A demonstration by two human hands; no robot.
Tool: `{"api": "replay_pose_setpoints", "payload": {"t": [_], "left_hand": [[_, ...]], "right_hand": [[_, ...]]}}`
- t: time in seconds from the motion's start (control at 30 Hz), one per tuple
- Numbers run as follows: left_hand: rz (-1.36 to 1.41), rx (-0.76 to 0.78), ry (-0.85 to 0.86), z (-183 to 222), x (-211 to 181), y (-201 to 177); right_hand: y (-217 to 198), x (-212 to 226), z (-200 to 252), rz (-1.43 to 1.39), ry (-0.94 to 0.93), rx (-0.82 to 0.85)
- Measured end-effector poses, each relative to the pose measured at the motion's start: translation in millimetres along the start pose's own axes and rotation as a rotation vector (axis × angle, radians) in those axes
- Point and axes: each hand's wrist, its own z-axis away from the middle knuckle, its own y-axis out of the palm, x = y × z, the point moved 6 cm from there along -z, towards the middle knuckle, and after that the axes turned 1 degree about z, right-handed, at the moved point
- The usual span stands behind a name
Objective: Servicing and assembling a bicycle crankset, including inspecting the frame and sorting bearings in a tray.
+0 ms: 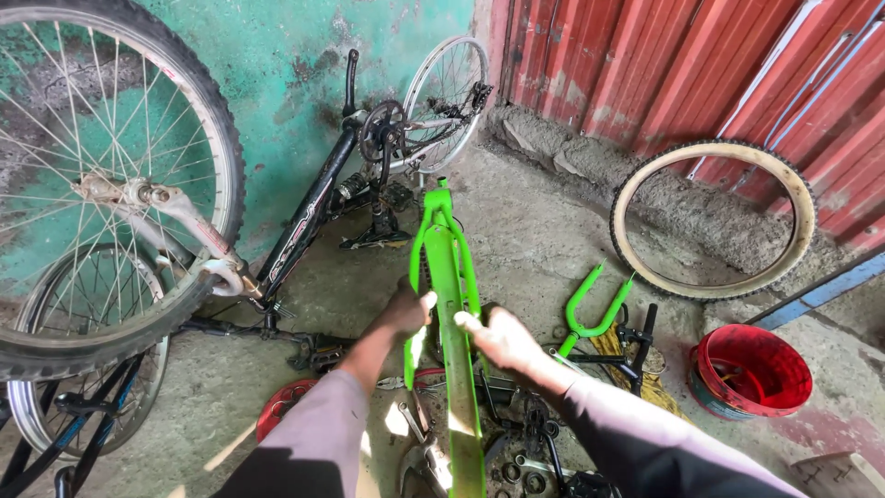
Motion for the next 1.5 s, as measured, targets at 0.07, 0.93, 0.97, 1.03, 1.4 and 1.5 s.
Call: {"api": "replay_pose_setpoints", "payload": {"t": [0.07, 0.93, 0.97, 1.03, 1.4, 1.5], "left_hand": [[-0.138, -0.022, 0.130, -55.4, 23.2, 37.7], [-0.086, -0.258, 0.113, 29.3, -23.3, 28.7], [-0.084, -0.247, 0.115, 30.5, -30.5, 18.0], [-0.249, -0.234, -0.023, 31.7, -37.3, -4.6], [-0.437, 0.135, -0.002, 79.3, -55.1, -75.1], [-0.517, 0.215, -0.052, 91.6, -48.4, -96.2]], "right_hand": [[-8.4, -25.6, -28.8, 0.091, 0.009, -0.006], [11.3, -119.8, -115.3, 0.117, -0.066, 0.050], [-9.6, -93.7, -97.3, 0.117, -0.055, 0.049], [-55.0, -38.3, -63.5, 0.111, -0.058, -0.022], [-152.4, -67.6, 13.3, 0.311, -0.054, 0.070], [-157.3, -88.6, 21.2, 0.338, 0.007, 0.191]]}}
